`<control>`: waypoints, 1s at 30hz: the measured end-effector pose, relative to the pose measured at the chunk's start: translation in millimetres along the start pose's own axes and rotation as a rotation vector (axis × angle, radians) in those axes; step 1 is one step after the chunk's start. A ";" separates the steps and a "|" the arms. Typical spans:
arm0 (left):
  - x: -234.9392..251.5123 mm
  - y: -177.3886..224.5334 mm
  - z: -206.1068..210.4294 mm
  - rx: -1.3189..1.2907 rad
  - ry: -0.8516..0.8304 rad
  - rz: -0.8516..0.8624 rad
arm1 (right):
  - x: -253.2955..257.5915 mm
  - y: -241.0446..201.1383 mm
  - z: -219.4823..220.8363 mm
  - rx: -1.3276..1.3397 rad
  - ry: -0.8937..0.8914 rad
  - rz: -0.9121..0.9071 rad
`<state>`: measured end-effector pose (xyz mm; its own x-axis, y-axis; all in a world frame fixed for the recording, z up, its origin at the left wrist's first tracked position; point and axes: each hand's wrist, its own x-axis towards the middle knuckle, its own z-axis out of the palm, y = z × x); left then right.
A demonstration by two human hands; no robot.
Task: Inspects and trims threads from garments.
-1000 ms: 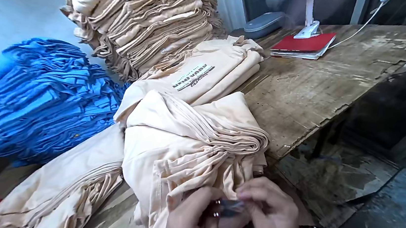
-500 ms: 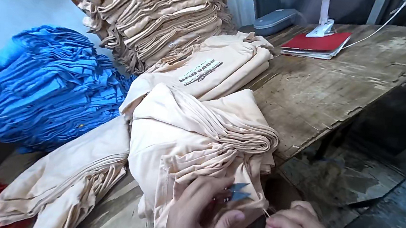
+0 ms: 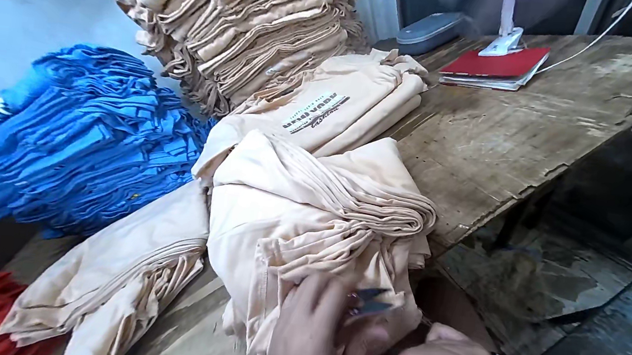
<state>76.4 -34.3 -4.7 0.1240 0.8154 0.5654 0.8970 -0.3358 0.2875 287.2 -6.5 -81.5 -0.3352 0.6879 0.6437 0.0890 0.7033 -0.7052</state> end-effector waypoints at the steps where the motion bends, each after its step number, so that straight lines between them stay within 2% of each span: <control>1: 0.7 -8.9 -1.7 -0.056 -0.044 -0.051 | 1.7 0.1 1.9 0.003 -0.035 0.038; 6: 12.8 -36.6 -9.4 -0.406 -0.116 -0.148 | 32.8 1.5 51.4 0.013 0.253 0.190; 8: 17.5 -35.0 -10.7 -0.446 -0.087 -0.231 | 40.4 6.2 59.5 0.227 0.245 0.155; 10: 19.1 -36.2 -10.8 -0.444 -0.056 -0.274 | 39.0 7.9 47.5 0.435 0.126 -0.007; 12: 18.0 -38.0 -10.5 -0.458 -0.047 -0.291 | 31.9 9.2 27.4 0.486 -0.068 -0.047; 14: 17.5 -38.0 -10.1 -0.467 -0.049 -0.312 | 25.6 8.5 8.0 0.300 -0.300 0.023; 15: 18.3 -37.5 -9.7 -0.468 -0.045 -0.326 | 23.8 3.9 2.8 0.131 -0.342 0.048; 16: 19.3 -37.0 -9.2 -0.470 -0.038 -0.336 | 22.3 -2.5 4.1 -0.003 -0.276 0.051; 20: 21.9 -34.6 -8.7 -0.474 -0.007 -0.319 | 40.0 -9.5 38.7 -0.466 0.309 -0.071; 22: 20.3 -31.8 -11.4 -0.455 -0.006 -0.291 | 55.3 5.3 51.1 -0.637 0.398 -0.086; 24: 17.3 -29.9 -13.4 -0.404 0.000 -0.279 | 59.9 17.3 49.1 -0.553 0.400 -0.123; 26: 14.5 -33.3 -13.1 -0.367 0.031 -0.274 | 54.2 19.4 36.8 -0.273 0.373 -0.171; 30: 6.6 -39.5 -4.0 -0.389 0.084 -0.229 | 36.4 17.0 17.5 0.182 0.335 -0.067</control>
<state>40.1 -17.6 -9.2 -0.1078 0.8537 0.5095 0.6693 -0.3166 0.6722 260.1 27.4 -75.3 -0.0073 0.6830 0.7304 -0.1004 0.7262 -0.6801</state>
